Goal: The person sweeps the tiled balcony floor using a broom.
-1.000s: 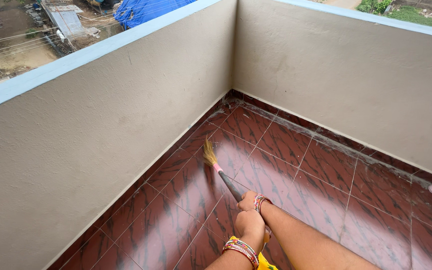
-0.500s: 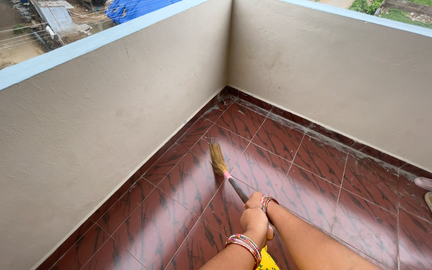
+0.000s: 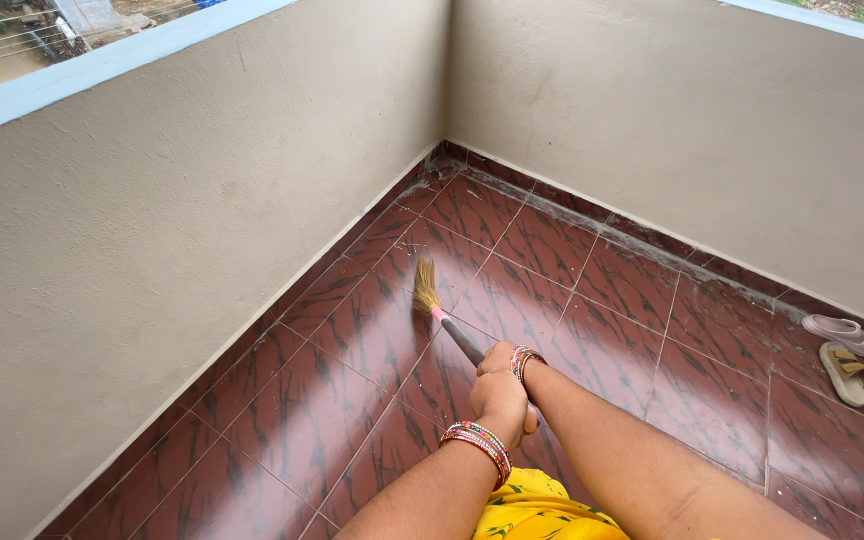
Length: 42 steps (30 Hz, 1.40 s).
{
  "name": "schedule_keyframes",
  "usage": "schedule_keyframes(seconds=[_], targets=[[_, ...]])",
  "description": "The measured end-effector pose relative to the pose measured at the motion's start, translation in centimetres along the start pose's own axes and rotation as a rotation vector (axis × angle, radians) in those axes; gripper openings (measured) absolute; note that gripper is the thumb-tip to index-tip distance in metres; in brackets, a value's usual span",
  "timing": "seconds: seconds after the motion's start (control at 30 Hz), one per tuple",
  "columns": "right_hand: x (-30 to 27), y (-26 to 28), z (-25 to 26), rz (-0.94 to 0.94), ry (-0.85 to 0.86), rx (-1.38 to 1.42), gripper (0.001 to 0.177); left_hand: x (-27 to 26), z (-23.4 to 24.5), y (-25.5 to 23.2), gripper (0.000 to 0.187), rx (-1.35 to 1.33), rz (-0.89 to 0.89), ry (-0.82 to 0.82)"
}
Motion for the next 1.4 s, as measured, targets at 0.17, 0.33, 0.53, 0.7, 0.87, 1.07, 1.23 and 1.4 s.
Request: schedule_keyframes(seconds=[0.17,0.33,0.53,0.7,0.87,1.07,1.23,1.4], targets=[[-0.2,0.4,-1.4,0.025,0.062,-0.071,0.030,-0.8,0.6,0.2,0.031,0.000,-0.006,0.004],[0.3,-1.5,-2.3,0.006,0.067,-0.135,0.030,-1.2,1.0,0.1,0.032,-0.015,-0.007,0.004],[0.4,-1.5,-1.8,0.005,0.016,-0.066,0.031,-0.5,1.4,0.5,0.033,-0.009,0.015,-0.031],[0.1,-1.3,-2.0,-0.002,-0.059,0.093,0.031,0.6,1.9,1.8,0.034,0.021,0.042,-0.072],[0.4,-1.4,-3.4,0.009,-0.033,0.095,0.031,2.4,2.3,3.7,0.035,0.071,0.078,-0.099],[1.7,-2.1,-5.7,0.051,0.020,-0.026,0.030,7.8,0.8,7.1,0.035,0.118,0.137,-0.137],[1.5,-3.4,-5.3,0.041,0.044,-0.081,0.030,9.8,-1.0,7.6,0.036,0.118,0.188,-0.148],[0.3,-4.6,-3.6,0.037,0.019,-0.060,0.029,5.0,-1.1,5.6,0.039,0.150,0.106,-0.149]])
Point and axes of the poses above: each hand's wrist, its own x-axis towards the middle knuckle, its own z-axis out of the back of the hand, y = z × x, the point moved 7 cm from there along x, towards the middle knuckle, and after that the axes turned 4 degrees about -y, right-handed, at the moved point
